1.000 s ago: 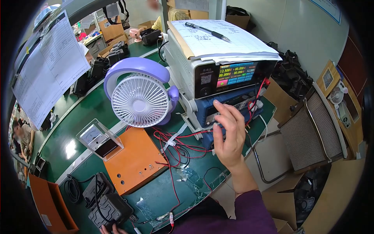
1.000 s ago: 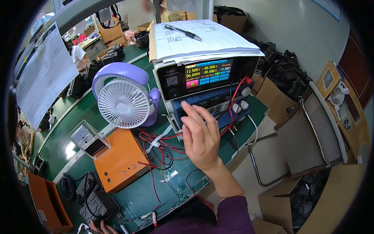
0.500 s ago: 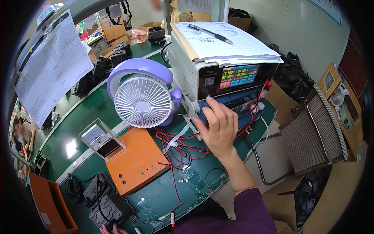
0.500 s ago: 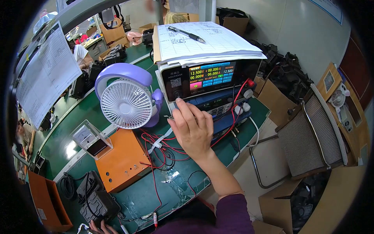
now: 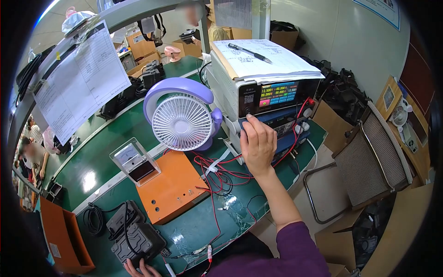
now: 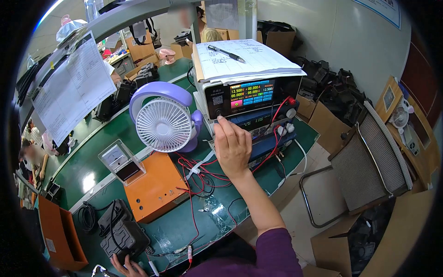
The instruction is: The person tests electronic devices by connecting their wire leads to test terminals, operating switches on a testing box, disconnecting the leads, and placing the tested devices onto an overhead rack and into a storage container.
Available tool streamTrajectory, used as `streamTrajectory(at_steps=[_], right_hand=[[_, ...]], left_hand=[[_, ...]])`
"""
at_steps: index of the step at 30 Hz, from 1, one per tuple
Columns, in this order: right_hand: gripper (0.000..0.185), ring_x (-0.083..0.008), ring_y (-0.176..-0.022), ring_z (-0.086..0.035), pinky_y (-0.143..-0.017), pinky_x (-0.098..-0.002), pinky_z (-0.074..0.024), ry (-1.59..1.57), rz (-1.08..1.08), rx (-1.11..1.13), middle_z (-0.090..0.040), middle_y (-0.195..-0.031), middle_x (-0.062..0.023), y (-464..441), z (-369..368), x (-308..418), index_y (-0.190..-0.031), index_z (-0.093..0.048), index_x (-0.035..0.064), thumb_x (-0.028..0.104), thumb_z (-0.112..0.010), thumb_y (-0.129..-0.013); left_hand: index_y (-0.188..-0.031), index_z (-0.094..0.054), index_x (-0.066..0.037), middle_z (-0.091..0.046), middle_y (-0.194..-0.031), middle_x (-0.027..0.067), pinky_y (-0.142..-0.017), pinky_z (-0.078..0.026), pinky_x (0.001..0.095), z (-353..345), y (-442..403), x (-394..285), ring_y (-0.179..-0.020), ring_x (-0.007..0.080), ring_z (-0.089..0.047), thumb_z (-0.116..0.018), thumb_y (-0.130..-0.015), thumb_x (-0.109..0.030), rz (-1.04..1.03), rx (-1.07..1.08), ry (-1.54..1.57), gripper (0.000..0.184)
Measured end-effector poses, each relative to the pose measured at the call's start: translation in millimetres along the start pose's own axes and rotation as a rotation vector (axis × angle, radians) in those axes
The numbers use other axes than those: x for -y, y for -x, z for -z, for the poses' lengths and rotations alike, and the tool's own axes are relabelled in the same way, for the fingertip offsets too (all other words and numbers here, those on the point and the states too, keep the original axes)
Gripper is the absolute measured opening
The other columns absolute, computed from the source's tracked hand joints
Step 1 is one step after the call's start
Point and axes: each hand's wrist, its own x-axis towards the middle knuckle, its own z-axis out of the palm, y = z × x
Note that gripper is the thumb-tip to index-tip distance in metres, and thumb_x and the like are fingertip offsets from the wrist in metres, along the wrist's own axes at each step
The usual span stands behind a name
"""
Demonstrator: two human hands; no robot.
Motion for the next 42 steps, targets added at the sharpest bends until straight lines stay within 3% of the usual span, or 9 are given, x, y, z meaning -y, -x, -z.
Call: streamTrajectory(at_steps=[1,4,7,18,24,33,36,38,42], right_hand=[[0.042,-0.0212,-0.097,-0.055,-0.079,-0.0335,-0.0433,0.015,-0.007,-0.001,-0.054,-0.118,-0.0018,-0.4,0.6,0.8,-0.110,-0.053,0.0116,0.005,-0.069,-0.072],[0.039,-0.0189,-0.099,-0.056,-0.078,-0.0318,-0.0432,0.016,-0.008,-0.043,-0.055,-0.121,-0.0002,2.5,-2.8,0.2,-0.111,-0.053,0.0125,0.005,-0.066,-0.075],[0.038,-0.0197,-0.100,-0.056,-0.080,-0.0316,-0.0437,-0.012,-0.020,-0.079,-0.054,-0.126,-0.0019,3.1,-6.3,-0.3,-0.112,-0.053,0.0116,0.003,-0.064,-0.077],[0.037,-0.0214,-0.098,-0.058,-0.078,-0.0319,-0.0453,-0.074,0.011,-0.094,-0.060,-0.119,-0.0036,7.5,-4.3,-3.1,-0.110,-0.051,0.0105,0.003,-0.066,-0.077],[0.048,-0.0232,-0.102,-0.054,-0.080,-0.0332,-0.0447,-0.100,-0.011,-0.068,-0.054,-0.128,-0.0047,7.6,-6.9,-1.4,-0.116,-0.051,0.0173,0.002,-0.066,-0.074],[0.045,-0.0222,-0.100,-0.054,-0.080,-0.0300,-0.0472,-0.055,-0.015,-0.071,-0.055,-0.127,-0.0040,7.2,-8.6,-0.2,-0.113,-0.054,0.0159,0.001,-0.068,-0.073],[0.043,-0.0220,-0.100,-0.055,-0.079,-0.0297,-0.0475,-0.042,-0.021,-0.063,-0.055,-0.127,-0.0037,5.8,-7.5,0.8,-0.112,-0.056,0.0160,0.001,-0.067,-0.074],[0.041,-0.0221,-0.100,-0.055,-0.080,-0.0303,-0.0472,-0.039,-0.022,-0.053,-0.055,-0.127,-0.0041,6.5,-7.9,1.1,-0.112,-0.056,0.0155,0.002,-0.067,-0.075],[0.037,-0.0227,-0.103,-0.055,-0.084,-0.0318,-0.0456,-0.004,-0.028,-0.003,-0.055,-0.126,-0.0071,6.4,-4.6,2.0,-0.112,-0.056,0.0135,0.005,-0.065,-0.077]], left_hand=[[-0.118,-0.052,0.001,-0.047,-0.128,0.0212,-0.097,-0.037,0.0500,-2.9,4.9,1.1,-0.116,0.0406,-0.044,-0.060,-0.081,-0.005,0.107,-0.025,0.115,0.038],[-0.107,-0.063,-0.005,-0.049,-0.126,0.0212,-0.097,-0.037,0.0514,6.6,3.9,1.5,-0.115,0.0410,-0.044,-0.061,-0.079,-0.004,0.025,0.133,-0.169,0.028],[-0.100,-0.068,-0.009,-0.051,-0.124,0.0209,-0.098,-0.035,0.0523,2.5,7.2,4.0,-0.115,0.0412,-0.044,-0.062,-0.078,-0.004,0.061,0.082,-0.096,0.023],[-0.104,-0.067,-0.010,-0.051,-0.126,0.0213,-0.100,-0.032,0.0531,4.0,7.4,2.7,-0.117,0.0424,-0.042,-0.060,-0.079,-0.005,0.047,0.091,-0.150,0.027],[-0.103,-0.066,-0.010,-0.050,-0.127,0.0219,-0.099,-0.033,0.0536,4.0,7.0,4.5,-0.116,0.0430,-0.044,-0.060,-0.079,-0.004,0.048,0.106,-0.116,0.026],[-0.103,-0.068,-0.010,-0.049,-0.127,0.0219,-0.100,-0.035,0.0483,-0.4,15.8,10.2,-0.115,0.0404,-0.044,-0.062,-0.080,-0.003,0.075,0.133,-0.173,0.025],[-0.104,-0.066,-0.006,-0.048,-0.126,0.0216,-0.098,-0.037,0.0483,-3.6,15.5,10.0,-0.114,0.0400,-0.045,-0.062,-0.082,-0.005,0.053,0.115,-0.210,0.023],[-0.102,-0.064,0.000,-0.049,-0.124,0.0211,-0.096,-0.038,0.0487,-13.1,19.9,14.0,-0.113,0.0393,-0.046,-0.063,-0.083,-0.007,0.125,-0.069,-0.018,0.021],[-0.112,-0.054,0.006,-0.050,-0.119,0.0224,-0.094,-0.040,0.0490,-3.1,7.1,7.3,-0.110,0.0381,-0.048,-0.063,-0.081,-0.005,0.009,0.060,-0.136,0.034]])
